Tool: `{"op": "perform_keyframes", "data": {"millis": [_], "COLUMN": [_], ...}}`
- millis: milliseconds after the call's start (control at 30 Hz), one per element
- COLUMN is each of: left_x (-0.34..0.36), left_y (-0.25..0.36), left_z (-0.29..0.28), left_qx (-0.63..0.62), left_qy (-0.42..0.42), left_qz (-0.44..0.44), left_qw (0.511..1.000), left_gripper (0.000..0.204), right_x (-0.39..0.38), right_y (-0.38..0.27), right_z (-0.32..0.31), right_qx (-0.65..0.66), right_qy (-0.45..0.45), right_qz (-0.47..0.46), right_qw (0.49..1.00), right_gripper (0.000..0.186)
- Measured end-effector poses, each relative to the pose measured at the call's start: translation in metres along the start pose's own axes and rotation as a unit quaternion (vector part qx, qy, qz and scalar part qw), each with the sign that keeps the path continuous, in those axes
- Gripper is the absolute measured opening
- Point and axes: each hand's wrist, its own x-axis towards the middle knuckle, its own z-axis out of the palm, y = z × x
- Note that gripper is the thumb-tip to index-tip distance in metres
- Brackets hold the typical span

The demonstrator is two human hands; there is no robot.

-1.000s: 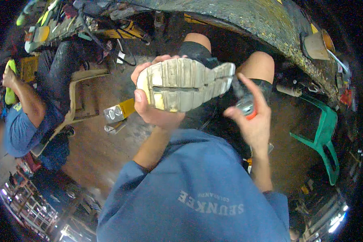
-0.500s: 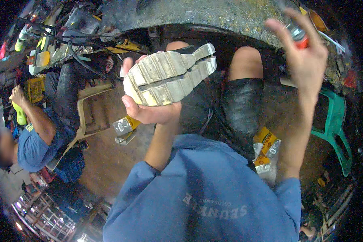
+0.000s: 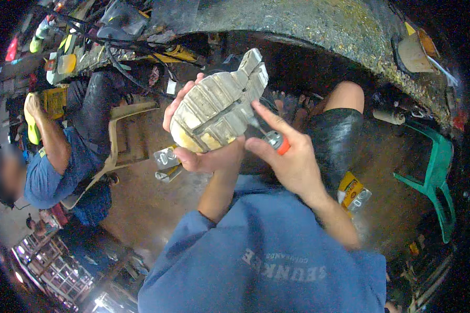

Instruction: The person sits on the floor and uses a red-handled tool to scrape and clean the sole of a sneaker. They repeatedly rotate the shoe to access different areas of the sole and continue scraping along the tread and edges throughout the clip.

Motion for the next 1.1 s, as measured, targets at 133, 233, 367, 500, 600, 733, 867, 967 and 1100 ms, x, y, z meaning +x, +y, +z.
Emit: {"op": "perform_keyframes", "data": {"millis": [133, 233, 367, 500, 600, 733, 867, 967, 1100], "left_x": [-0.004, -0.006, -0.008, -0.013, -0.016, -0.018, -0.020, -0.021, -0.020], "left_y": [0.005, 0.006, 0.005, 0.004, 0.003, 0.003, 0.003, 0.003, 0.002], "left_z": [-0.006, -0.011, -0.014, -0.016, -0.016, -0.016, -0.014, -0.013, -0.014], "left_qx": [0.007, 0.008, 0.000, 0.005, -0.001, 0.006, 0.022, 0.024, 0.022], "left_qy": [0.006, 0.025, -0.001, -0.008, -0.015, -0.027, -0.007, -0.010, -0.016], "left_qz": [-0.016, -0.017, -0.011, -0.008, 0.003, 0.008, -0.002, 0.003, 0.004], "left_qw": [1.000, 1.000, 1.000, 1.000, 1.000, 1.000, 1.000, 1.000, 1.000], "left_gripper": [0.075, 0.072, 0.070, 0.068, 0.068, 0.068, 0.069, 0.069, 0.070], "right_x": [-0.002, -0.003, -0.002, -0.004, -0.008, -0.007, -0.007, -0.006, -0.006], "right_y": [0.001, -0.002, 0.007, 0.007, 0.002, 0.000, 0.003, 0.004, 0.005], "right_z": [0.017, 0.020, 0.028, 0.032, 0.029, 0.028, 0.027, 0.029, 0.031], "right_qx": [-0.069, -0.107, -0.128, -0.146, -0.168, -0.149, -0.162, -0.157, -0.154], "right_qy": [0.044, 0.056, 0.107, 0.118, 0.095, 0.086, 0.082, 0.095, 0.104], "right_qz": [-0.005, -0.008, -0.041, -0.034, 0.005, 0.016, 0.022, -0.005, -0.015], "right_qw": [0.997, 0.993, 0.985, 0.982, 0.981, 0.985, 0.983, 0.983, 0.982], "right_gripper": [0.069, 0.070, 0.071, 0.072, 0.072, 0.074, 0.076, 0.076, 0.074]}}
